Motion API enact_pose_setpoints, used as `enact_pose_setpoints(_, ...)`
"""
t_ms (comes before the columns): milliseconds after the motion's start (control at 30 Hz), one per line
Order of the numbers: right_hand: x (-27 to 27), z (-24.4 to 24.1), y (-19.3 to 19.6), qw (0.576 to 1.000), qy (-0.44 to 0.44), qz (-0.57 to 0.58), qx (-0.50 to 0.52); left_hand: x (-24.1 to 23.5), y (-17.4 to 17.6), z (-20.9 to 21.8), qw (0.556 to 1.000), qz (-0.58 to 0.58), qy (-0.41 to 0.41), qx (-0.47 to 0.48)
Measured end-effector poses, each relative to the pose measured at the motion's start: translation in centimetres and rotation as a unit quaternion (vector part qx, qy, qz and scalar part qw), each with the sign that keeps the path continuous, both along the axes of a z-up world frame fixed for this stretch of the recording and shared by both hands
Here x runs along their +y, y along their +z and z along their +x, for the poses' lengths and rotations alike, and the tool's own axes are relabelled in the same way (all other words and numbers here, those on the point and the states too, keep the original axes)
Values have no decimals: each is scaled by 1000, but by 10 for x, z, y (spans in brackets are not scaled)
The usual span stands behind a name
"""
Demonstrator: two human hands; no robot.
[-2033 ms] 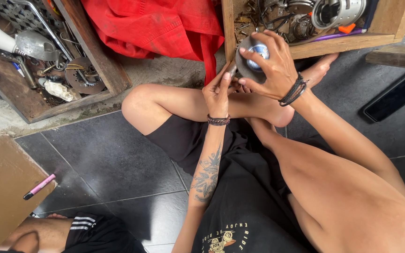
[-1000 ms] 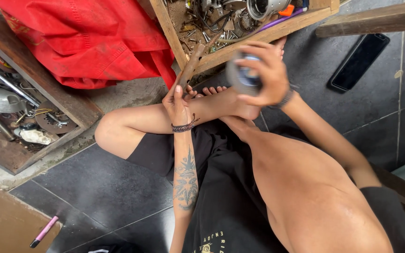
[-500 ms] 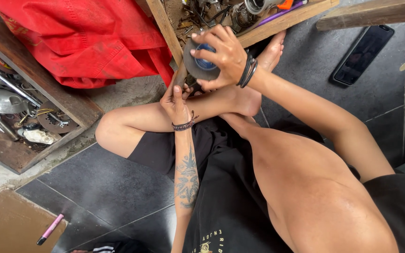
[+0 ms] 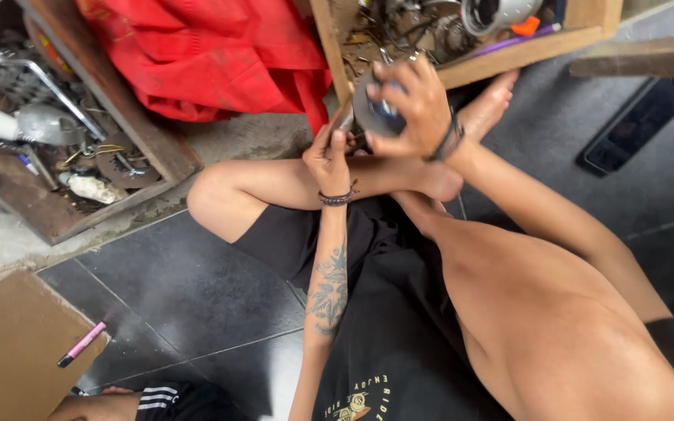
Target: A person sits on the floor and manually cleans and polishes a metal rod using a grinding disc and a small brush.
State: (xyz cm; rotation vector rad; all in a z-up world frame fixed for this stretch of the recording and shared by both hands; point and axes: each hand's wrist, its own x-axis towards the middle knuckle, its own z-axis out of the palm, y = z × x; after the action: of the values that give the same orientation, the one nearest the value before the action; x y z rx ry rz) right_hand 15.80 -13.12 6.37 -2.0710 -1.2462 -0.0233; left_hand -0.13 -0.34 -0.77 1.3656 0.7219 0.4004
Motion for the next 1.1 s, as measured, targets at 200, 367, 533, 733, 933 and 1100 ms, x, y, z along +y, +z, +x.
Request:
enact_pose_setpoints(200,8,2,15,999,17,-38,-22,0,6,7,999,30,0,-18)
enact_pose_setpoints(367,11,-12,23,999,31,-30,2,1,9,7,999,27,-10,26)
enact_pose_setpoints(533,10,-27,27,999,31,-21,5,-2,0,-1,999,-44,9,18)
enact_pose_setpoints(733,10,-27,16,1000,7,-27,-8,5,7,5,999,-38,-19,16)
enact_pose_setpoints(933,20,-10,28,999,5,45,0,4,2,5,1000,-14,-1,23)
enact_pose_setpoints(1100,11,2,7,1000,8,-18,-20,-1,7,7,999,-44,-6,-12)
